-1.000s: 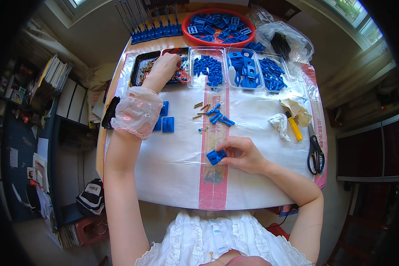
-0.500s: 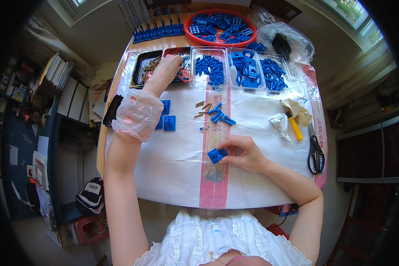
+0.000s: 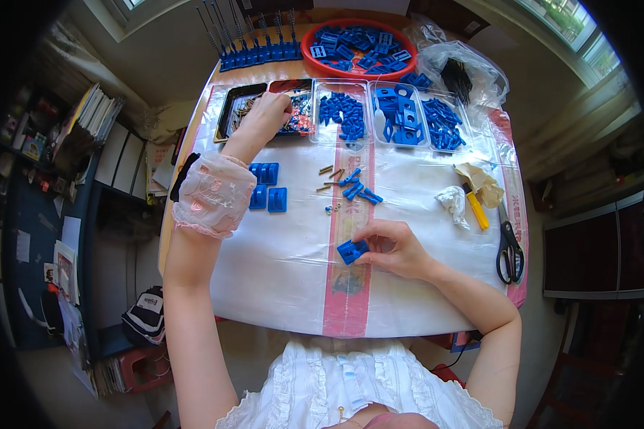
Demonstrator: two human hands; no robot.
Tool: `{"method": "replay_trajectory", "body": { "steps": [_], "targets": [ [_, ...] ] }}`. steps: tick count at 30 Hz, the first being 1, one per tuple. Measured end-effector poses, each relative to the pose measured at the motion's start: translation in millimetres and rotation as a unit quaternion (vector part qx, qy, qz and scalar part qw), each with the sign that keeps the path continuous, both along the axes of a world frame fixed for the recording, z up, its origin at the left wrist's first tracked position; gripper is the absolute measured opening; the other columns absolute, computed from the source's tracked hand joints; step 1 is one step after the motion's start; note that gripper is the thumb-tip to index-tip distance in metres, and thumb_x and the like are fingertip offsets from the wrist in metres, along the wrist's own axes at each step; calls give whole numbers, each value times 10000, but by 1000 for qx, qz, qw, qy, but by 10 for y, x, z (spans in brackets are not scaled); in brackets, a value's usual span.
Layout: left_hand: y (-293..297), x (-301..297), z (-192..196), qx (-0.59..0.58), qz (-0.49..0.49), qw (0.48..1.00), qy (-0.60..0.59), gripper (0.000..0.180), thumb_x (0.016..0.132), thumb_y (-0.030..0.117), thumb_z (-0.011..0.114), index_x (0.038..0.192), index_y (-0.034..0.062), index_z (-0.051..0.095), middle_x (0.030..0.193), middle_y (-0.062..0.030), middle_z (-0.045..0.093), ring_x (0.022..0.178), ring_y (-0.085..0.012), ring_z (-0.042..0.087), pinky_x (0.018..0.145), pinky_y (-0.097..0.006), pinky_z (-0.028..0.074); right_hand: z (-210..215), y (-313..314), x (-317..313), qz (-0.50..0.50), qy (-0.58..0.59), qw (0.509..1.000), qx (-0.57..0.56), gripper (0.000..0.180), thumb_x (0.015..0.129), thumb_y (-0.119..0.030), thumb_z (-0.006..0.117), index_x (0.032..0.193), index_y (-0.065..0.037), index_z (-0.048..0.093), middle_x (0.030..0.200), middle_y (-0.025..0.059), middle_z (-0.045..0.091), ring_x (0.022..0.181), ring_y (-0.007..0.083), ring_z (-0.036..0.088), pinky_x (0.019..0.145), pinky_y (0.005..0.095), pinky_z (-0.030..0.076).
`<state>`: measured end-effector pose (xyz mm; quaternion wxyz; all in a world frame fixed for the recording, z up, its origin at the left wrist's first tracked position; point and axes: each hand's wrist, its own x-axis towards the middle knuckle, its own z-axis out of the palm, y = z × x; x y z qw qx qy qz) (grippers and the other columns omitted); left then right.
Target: Assembling small blue plastic components using screws, a screwdriver, and scissors at a workbench.
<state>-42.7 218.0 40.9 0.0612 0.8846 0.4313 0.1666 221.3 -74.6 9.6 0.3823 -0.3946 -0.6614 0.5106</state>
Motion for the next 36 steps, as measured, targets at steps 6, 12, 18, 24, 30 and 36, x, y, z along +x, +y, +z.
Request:
{"method": "replay_trajectory", "body": {
  "steps": [6, 12, 18, 24, 30, 36],
  "targets": [
    [149, 178, -128, 14, 11, 1000, 11, 89, 835, 70, 759, 896, 5, 749, 933, -199, 742, 917, -364, 709, 845, -439, 552, 23, 0, -5, 0, -5, 1000, -2, 305, 803, -53, 862, 1073, -42, 720, 812, -17, 609, 712, 52, 526, 626, 238, 429],
    [194, 284, -199, 47, 31, 996, 66, 109, 803, 82, 799, 874, 7, 764, 887, -196, 744, 896, -364, 717, 844, -430, 556, 15, -6, 6, -1, -2, 1000, 2, 307, 802, -55, 864, 1071, -39, 718, 811, -13, 607, 709, 53, 523, 621, 240, 426],
    [271, 188, -231, -1, 23, 1000, 19, 125, 789, 85, 812, 873, 5, 765, 890, -192, 750, 891, -351, 725, 832, -424, 559, 53, 0, -7, 3, -6, 1000, -1, 310, 801, -52, 864, 1073, -36, 716, 813, -14, 608, 707, 54, 520, 620, 241, 425],
    [209, 223, -267, 34, 11, 999, 26, 83, 871, 48, 672, 850, -9, 729, 893, -220, 729, 899, -393, 713, 796, -467, 555, 24, 4, 0, 3, -1, 1000, 4, 314, 799, -42, 862, 1077, -35, 717, 819, -16, 614, 712, 54, 526, 622, 241, 427],
    [169, 245, -389, 110, 12, 994, 16, 103, 892, 48, 614, 840, 8, 693, 919, -215, 705, 919, -400, 689, 821, -484, 539, 57, -1, -4, 4, 4, 1000, -12, 314, 801, -42, 860, 1081, -37, 718, 829, -16, 624, 722, 54, 530, 630, 241, 430],
    [167, 238, -346, 80, 3, 997, 5, 105, 892, 45, 622, 834, -15, 685, 919, -246, 692, 944, -412, 680, 840, -492, 531, 65, 0, -1, 4, -6, 1000, -4, 313, 801, -45, 860, 1081, -42, 719, 831, -17, 624, 720, 56, 531, 634, 241, 431]
  ]
}}
